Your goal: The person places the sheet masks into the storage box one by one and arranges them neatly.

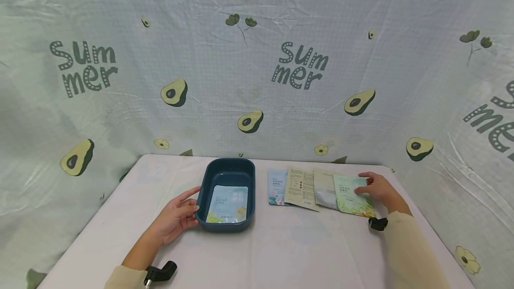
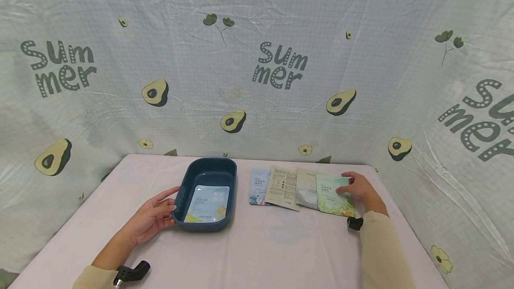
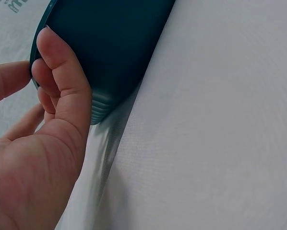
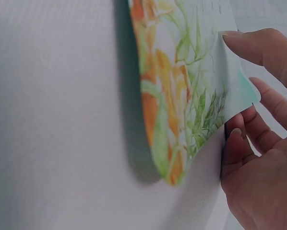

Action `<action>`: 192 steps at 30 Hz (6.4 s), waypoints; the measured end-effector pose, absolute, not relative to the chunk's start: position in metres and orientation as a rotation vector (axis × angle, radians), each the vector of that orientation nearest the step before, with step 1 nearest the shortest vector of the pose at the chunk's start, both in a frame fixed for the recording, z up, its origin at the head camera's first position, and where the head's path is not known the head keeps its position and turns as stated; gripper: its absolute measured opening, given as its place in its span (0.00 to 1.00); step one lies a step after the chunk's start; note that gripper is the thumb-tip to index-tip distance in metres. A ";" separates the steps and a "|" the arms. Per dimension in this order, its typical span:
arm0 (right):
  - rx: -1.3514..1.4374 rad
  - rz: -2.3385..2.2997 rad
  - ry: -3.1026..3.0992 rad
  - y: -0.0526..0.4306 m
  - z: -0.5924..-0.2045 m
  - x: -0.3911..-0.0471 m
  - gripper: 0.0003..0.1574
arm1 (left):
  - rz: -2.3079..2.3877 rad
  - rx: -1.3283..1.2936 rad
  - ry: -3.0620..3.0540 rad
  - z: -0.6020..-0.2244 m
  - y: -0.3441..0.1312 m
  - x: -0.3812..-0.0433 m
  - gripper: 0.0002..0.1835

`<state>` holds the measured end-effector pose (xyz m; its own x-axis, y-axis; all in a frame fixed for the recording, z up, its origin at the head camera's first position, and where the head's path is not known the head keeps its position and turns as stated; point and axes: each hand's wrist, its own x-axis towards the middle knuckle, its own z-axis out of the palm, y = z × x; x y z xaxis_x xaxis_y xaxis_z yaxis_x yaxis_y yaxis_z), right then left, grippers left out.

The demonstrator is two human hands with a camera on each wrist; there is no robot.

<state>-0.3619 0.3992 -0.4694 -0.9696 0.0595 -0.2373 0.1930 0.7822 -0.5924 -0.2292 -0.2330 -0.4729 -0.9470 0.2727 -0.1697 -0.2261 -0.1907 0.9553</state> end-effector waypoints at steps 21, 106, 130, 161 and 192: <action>0.125 -1.038 2.769 0.396 -0.466 -0.349 0.53 | 2.188 0.026 1.775 -0.471 -0.232 -0.229 0.38; -0.089 -1.720 2.404 0.327 -0.463 -0.268 0.49 | 2.196 -0.009 1.773 -0.469 -0.231 -0.227 0.37; -0.082 -1.809 2.305 0.296 -0.461 -0.256 0.49 | 2.212 0.002 1.744 -0.472 -0.232 -0.228 0.39; -0.138 -1.885 2.227 0.262 -0.466 -0.257 0.50 | 2.220 0.109 1.676 -0.474 -0.236 -0.229 0.42; -0.231 -1.931 2.175 0.221 -0.462 -0.265 0.48 | 2.203 0.093 1.719 -0.475 -0.235 -0.227 0.41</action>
